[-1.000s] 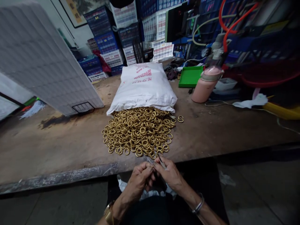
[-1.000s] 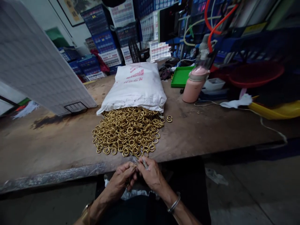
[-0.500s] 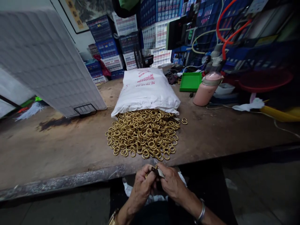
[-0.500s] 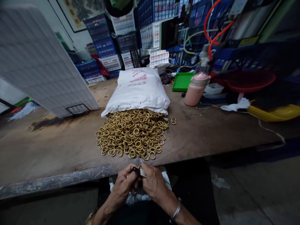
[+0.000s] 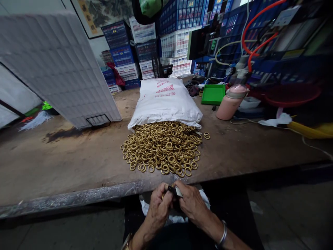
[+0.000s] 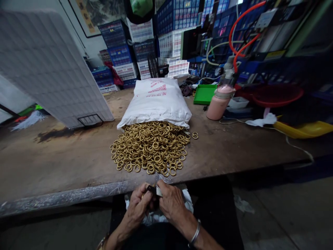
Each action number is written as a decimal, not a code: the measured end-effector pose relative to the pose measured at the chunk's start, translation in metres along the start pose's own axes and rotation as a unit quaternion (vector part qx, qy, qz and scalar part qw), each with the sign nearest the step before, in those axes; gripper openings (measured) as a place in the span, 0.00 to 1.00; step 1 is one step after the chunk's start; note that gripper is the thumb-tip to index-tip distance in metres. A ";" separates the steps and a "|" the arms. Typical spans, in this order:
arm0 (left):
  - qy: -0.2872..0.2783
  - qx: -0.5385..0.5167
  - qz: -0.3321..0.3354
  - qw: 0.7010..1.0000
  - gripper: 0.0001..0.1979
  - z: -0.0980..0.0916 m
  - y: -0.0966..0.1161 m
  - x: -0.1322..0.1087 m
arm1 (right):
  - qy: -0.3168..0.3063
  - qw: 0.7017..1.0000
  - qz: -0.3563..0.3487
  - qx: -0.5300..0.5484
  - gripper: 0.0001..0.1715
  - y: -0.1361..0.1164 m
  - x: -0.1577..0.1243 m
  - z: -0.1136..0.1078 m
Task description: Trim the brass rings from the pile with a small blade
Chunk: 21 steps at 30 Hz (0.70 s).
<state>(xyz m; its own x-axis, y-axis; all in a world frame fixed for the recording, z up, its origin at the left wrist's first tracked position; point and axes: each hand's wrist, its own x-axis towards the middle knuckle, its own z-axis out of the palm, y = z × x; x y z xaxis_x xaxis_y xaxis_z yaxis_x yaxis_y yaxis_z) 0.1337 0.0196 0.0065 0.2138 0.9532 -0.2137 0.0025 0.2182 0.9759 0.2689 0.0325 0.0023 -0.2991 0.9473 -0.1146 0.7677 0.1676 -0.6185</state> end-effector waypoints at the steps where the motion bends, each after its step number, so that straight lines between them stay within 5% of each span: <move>1: 0.002 0.001 0.000 1.000 0.18 0.000 -0.001 -0.001 | 0.001 1.000 0.000 -0.001 0.15 0.000 0.000 0.001; 13: -0.002 0.014 0.021 1.000 0.17 -0.002 0.001 -0.007 | -0.029 0.999 -0.006 0.033 0.09 -0.003 0.001 -0.003; 18: -0.078 0.072 0.088 0.991 0.16 -0.001 0.031 -0.024 | -0.041 0.999 0.002 -0.011 0.08 0.001 -0.003 -0.003; 21: -0.134 0.019 0.023 0.990 0.17 0.001 0.039 -0.028 | 0.003 1.000 0.009 -0.029 0.11 0.007 -0.006 -0.002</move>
<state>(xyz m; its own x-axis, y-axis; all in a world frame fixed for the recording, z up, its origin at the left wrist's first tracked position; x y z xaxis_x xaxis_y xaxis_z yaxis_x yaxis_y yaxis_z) 0.1290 0.0009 0.0510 0.4671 0.8708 -0.1538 0.0218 0.1625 0.9865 0.2768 0.0282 0.0003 -0.2820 0.9518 -0.1205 0.8041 0.1659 -0.5708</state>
